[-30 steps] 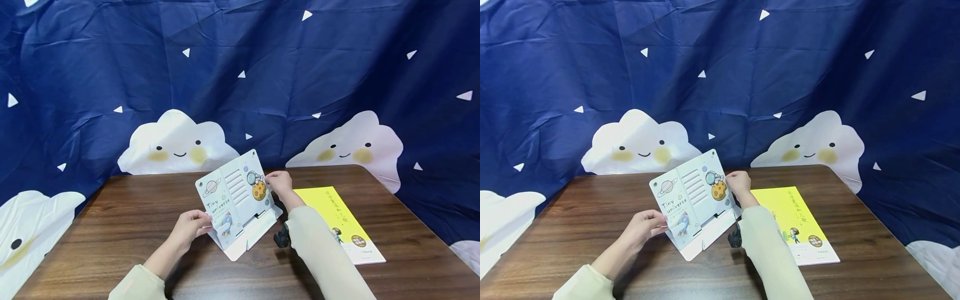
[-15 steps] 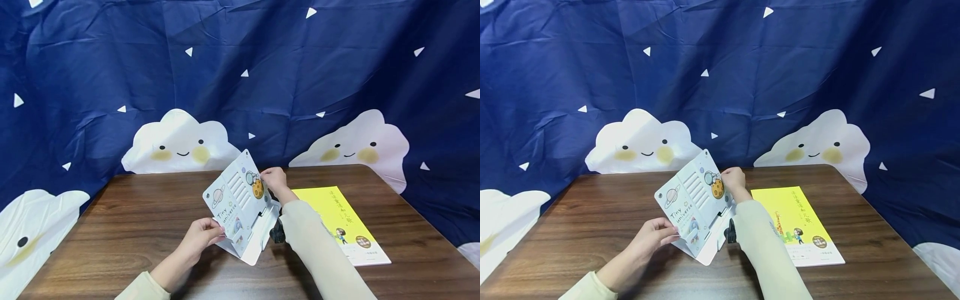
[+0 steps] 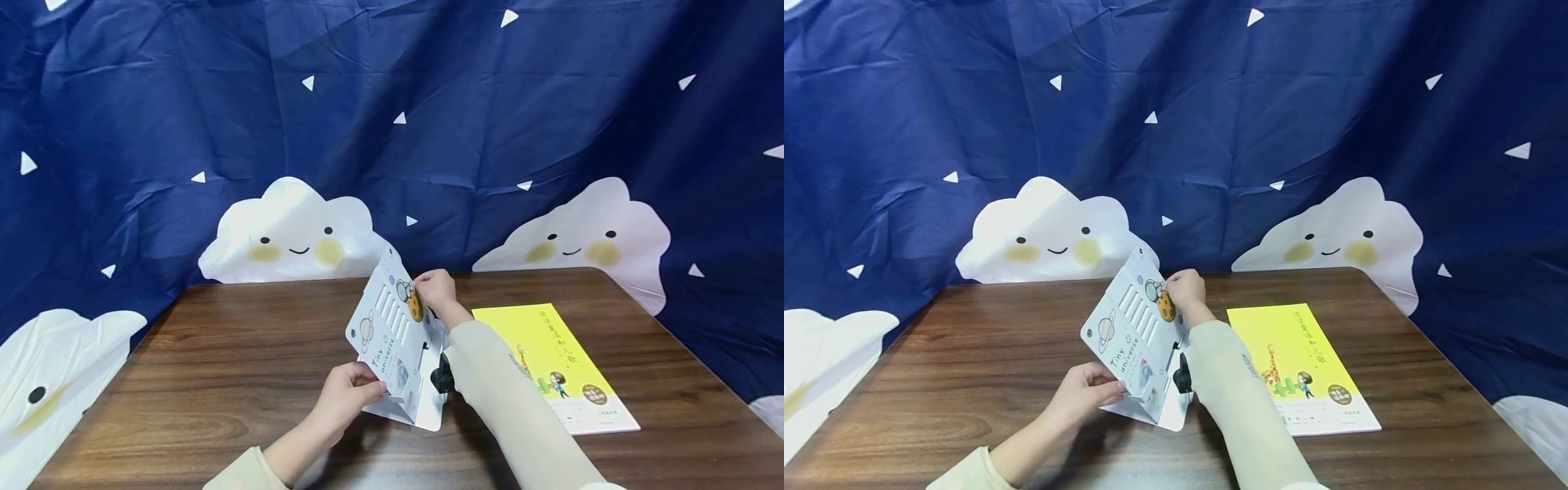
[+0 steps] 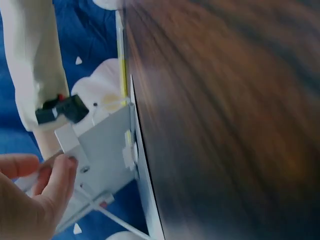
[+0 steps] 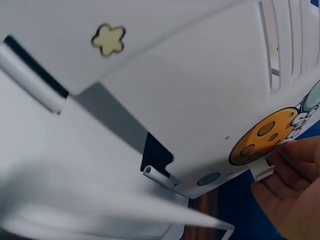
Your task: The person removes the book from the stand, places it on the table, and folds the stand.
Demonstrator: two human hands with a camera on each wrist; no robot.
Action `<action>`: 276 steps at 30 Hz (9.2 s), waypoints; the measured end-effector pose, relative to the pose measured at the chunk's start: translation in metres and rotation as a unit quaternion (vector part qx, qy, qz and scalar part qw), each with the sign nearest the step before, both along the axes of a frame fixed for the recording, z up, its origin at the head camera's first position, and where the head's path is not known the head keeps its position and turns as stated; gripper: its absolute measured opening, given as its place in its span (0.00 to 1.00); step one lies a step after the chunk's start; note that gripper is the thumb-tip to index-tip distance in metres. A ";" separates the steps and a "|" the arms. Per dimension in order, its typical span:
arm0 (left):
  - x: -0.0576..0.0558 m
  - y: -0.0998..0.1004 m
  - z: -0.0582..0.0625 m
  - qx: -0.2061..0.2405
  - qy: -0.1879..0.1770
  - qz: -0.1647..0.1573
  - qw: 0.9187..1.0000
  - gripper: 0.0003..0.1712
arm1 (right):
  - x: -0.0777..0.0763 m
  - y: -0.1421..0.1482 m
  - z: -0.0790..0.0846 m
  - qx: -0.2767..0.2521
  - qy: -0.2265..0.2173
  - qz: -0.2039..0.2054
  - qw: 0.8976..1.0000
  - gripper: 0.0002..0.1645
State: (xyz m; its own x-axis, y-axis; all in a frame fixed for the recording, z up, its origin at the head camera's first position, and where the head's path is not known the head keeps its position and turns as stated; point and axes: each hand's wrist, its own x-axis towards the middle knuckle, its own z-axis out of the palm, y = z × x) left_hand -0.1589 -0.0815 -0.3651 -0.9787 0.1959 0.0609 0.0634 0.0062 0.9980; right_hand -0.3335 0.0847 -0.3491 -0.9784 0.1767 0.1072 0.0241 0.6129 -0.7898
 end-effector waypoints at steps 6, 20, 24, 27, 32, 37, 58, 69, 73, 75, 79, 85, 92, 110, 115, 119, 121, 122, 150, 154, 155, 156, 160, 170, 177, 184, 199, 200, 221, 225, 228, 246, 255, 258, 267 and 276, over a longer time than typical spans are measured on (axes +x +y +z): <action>0.002 0.008 0.000 0.040 -0.015 0.005 0.999 0.12 | 0.001 -0.004 0.001 -0.013 0.008 0.010 1.000 0.09; 0.004 0.024 0.000 0.028 -0.007 0.027 0.999 0.12 | -0.001 -0.006 0.001 0.000 -0.011 0.069 0.998 0.12; 0.005 0.030 -0.001 0.037 -0.002 0.032 0.999 0.13 | -0.002 -0.007 0.002 0.016 -0.001 0.089 0.996 0.12; 0.005 0.034 -0.001 0.045 0.000 0.037 0.998 0.13 | -0.003 -0.008 0.002 0.024 0.000 0.104 0.994 0.12; 0.005 0.038 -0.001 0.051 0.002 0.043 0.998 0.13 | -0.004 -0.007 0.003 0.015 -0.011 0.124 0.992 0.13; 0.006 0.041 -0.002 0.053 0.002 0.045 0.998 0.13 | -0.003 -0.007 0.004 -0.003 -0.022 0.155 0.988 0.14; 0.007 0.045 -0.002 0.064 -0.011 0.043 0.997 0.13 | -0.004 -0.004 -0.001 -0.049 -0.034 0.183 0.981 0.16; 0.007 0.045 -0.003 0.071 -0.010 0.044 0.996 0.13 | -0.005 -0.003 -0.001 -0.062 -0.041 0.183 0.980 0.16; 0.007 0.045 -0.003 0.071 -0.008 0.046 0.996 0.13 | -0.005 -0.003 -0.002 -0.064 -0.040 0.187 0.979 0.16; 0.007 0.046 -0.003 0.072 -0.007 0.045 0.996 0.13 | -0.005 -0.003 -0.002 -0.064 -0.038 0.191 0.979 0.16; 0.006 0.046 -0.004 0.075 -0.010 0.041 0.996 0.14 | -0.004 -0.003 -0.002 -0.068 -0.036 0.195 0.978 0.16; 0.004 0.042 -0.007 0.075 -0.014 0.027 0.997 0.14 | -0.002 0.000 0.000 -0.076 -0.035 0.196 0.977 0.18; -0.002 0.027 -0.001 0.059 -0.017 0.013 0.998 0.13 | 0.005 0.007 0.007 -0.107 -0.026 0.218 0.970 0.22; -0.033 -0.006 0.005 0.019 0.034 0.053 0.998 0.22 | 0.069 0.008 0.070 -0.098 0.112 0.379 0.913 0.30; -0.045 -0.009 -0.001 -0.090 0.076 0.039 0.992 0.30 | 0.089 0.005 0.075 -0.027 0.167 0.410 0.896 0.36; -0.054 -0.008 -0.003 -0.203 0.095 0.025 0.974 0.41 | 0.104 0.001 0.074 0.027 0.194 0.436 0.878 0.40; -0.058 -0.008 -0.004 -0.248 0.109 0.012 0.963 0.47 | 0.110 -0.001 0.072 0.051 0.203 0.447 0.870 0.41; -0.060 -0.008 -0.004 -0.265 0.120 0.003 0.957 0.49 | 0.113 -0.002 0.071 0.060 0.209 0.453 0.864 0.41; -0.095 -0.001 -0.018 -0.341 0.232 -0.104 0.905 0.38 | 0.125 -0.004 0.053 0.106 0.223 0.485 0.839 0.25; -0.097 -0.001 -0.020 -0.345 0.234 -0.096 0.904 0.38 | 0.126 -0.003 0.055 0.114 0.223 0.485 0.838 0.23; -0.098 -0.001 -0.021 -0.347 0.231 -0.094 0.904 0.38 | 0.126 -0.003 0.056 0.115 0.222 0.486 0.838 0.22; -0.098 -0.001 -0.021 -0.349 0.226 -0.091 0.905 0.37 | 0.126 -0.002 0.056 0.114 0.221 0.487 0.837 0.22; -0.101 -0.001 -0.025 -0.358 0.196 -0.085 0.909 0.38 | 0.125 0.004 0.056 0.100 0.235 0.484 0.837 0.22; -0.101 -0.001 -0.024 -0.354 0.131 -0.080 0.923 0.44 | 0.135 0.024 0.061 0.021 0.243 0.455 0.856 0.23; -0.101 0.000 -0.025 -0.362 0.121 -0.076 0.921 0.42 | 0.149 0.037 0.073 0.007 0.230 0.428 0.874 0.24; -0.101 -0.002 -0.025 -0.345 0.099 -0.079 0.930 0.44 | 0.150 0.052 0.069 -0.006 0.214 0.401 0.891 0.26; -0.099 -0.005 -0.024 -0.322 0.084 -0.081 0.939 0.45 | 0.152 0.070 0.063 -0.060 0.199 0.373 0.904 0.27; -0.099 -0.005 -0.024 -0.323 0.085 -0.081 0.939 0.45 | 0.152 0.070 0.063 -0.061 0.200 0.373 0.904 0.27; -0.098 0.025 -0.023 -0.531 0.121 -0.045 0.837 0.43 | 0.137 0.079 0.042 -0.089 0.223 0.376 0.895 0.30; -0.098 0.031 -0.022 -0.552 0.122 -0.043 0.824 0.43 | 0.137 0.078 0.041 -0.089 0.234 0.379 0.891 0.31; -0.100 0.034 -0.025 -0.573 0.124 -0.050 0.808 0.43 | 0.137 0.077 0.041 -0.090 0.239 0.377 0.890 0.31; -0.100 0.042 -0.026 -0.626 0.116 -0.054 0.769 0.42 | 0.154 0.074 0.059 -0.053 0.221 0.363 0.904 0.28; -0.099 0.041 -0.026 -0.618 0.112 -0.060 0.776 0.41 | 0.138 0.079 0.039 -0.065 0.234 0.361 0.900 0.30; -0.098 0.040 -0.026 -0.615 0.108 -0.060 0.779 0.41 | 0.140 0.077 0.041 -0.066 0.239 0.362 0.899 0.30; -0.097 0.037 -0.025 -0.616 0.100 -0.059 0.779 0.43 | 0.156 0.068 0.061 -0.051 0.221 0.360 0.905 0.28; -0.092 0.020 -0.014 -0.562 0.103 -0.050 0.819 0.48 | 0.152 0.062 0.060 -0.032 0.217 0.369 0.903 0.27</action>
